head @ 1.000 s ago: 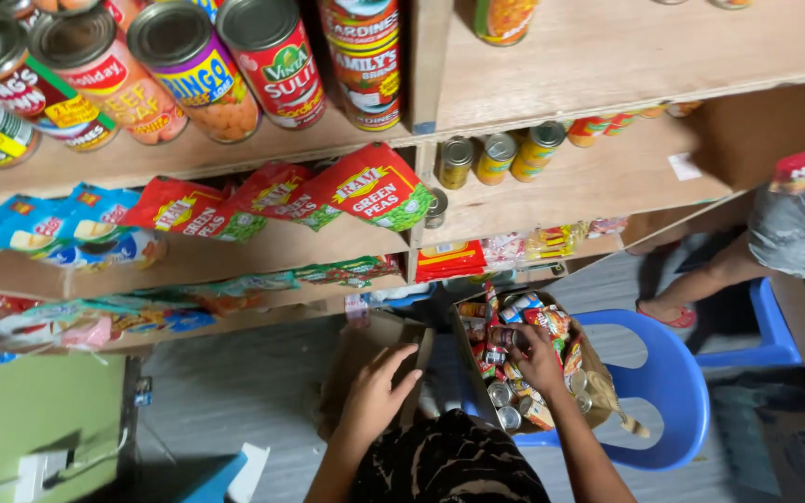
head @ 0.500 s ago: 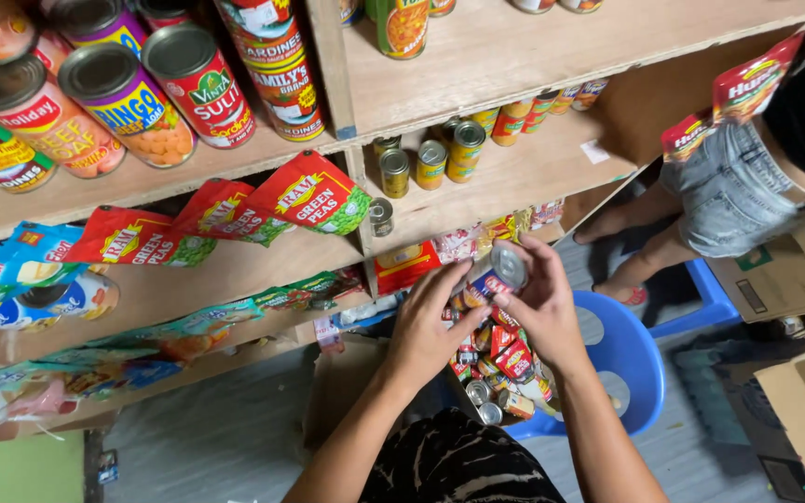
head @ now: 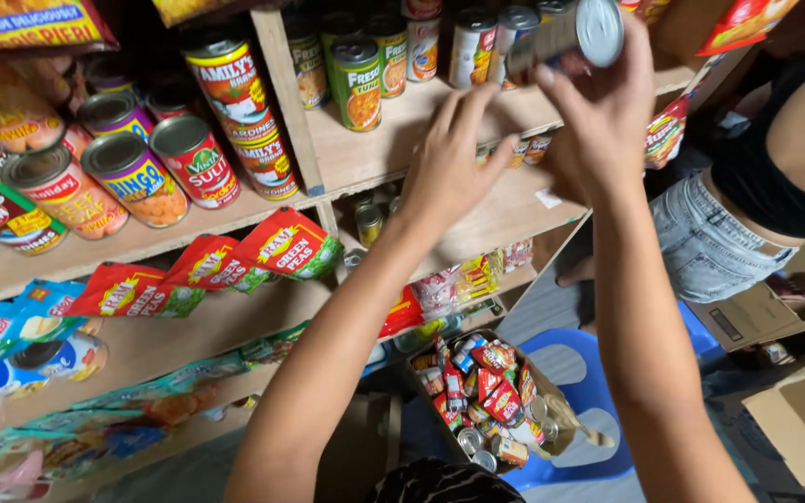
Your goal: Organizing and restocking various grocery items like canned goods and packets on shelves.
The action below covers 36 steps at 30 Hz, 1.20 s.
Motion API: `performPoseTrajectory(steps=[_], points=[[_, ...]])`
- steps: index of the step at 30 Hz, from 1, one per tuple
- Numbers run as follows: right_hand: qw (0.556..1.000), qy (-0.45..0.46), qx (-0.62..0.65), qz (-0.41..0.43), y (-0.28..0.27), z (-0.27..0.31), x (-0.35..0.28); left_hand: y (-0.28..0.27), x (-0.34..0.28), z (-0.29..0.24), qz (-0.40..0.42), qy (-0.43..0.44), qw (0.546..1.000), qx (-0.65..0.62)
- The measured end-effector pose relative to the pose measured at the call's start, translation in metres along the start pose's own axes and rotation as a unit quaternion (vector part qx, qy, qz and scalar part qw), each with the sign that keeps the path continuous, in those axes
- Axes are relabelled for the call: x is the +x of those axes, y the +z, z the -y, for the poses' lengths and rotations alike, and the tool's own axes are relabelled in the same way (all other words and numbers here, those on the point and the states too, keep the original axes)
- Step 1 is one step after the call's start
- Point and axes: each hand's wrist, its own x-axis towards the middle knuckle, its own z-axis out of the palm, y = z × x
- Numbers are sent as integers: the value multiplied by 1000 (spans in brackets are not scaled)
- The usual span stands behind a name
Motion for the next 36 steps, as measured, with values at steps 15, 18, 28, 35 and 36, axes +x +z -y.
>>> performPoseTrajectory(steps=[15,18,28,35,36], points=[[985,33,-158,61,-28,-134,149,34,48,53,8,-37,998,56],[972,-43,-194,128,-36,-144,166,34,51,49,21,-40,998,43],[882,-42,-423,202,-33,-154,172,28,53,44,52,-113,989,81],[840,-82,-481,237,-33,-153,158,30,54,50,49,-105,990,82],[840,-80,-481,238,-35,-160,160,30,54,51,50,-107,990,81]])
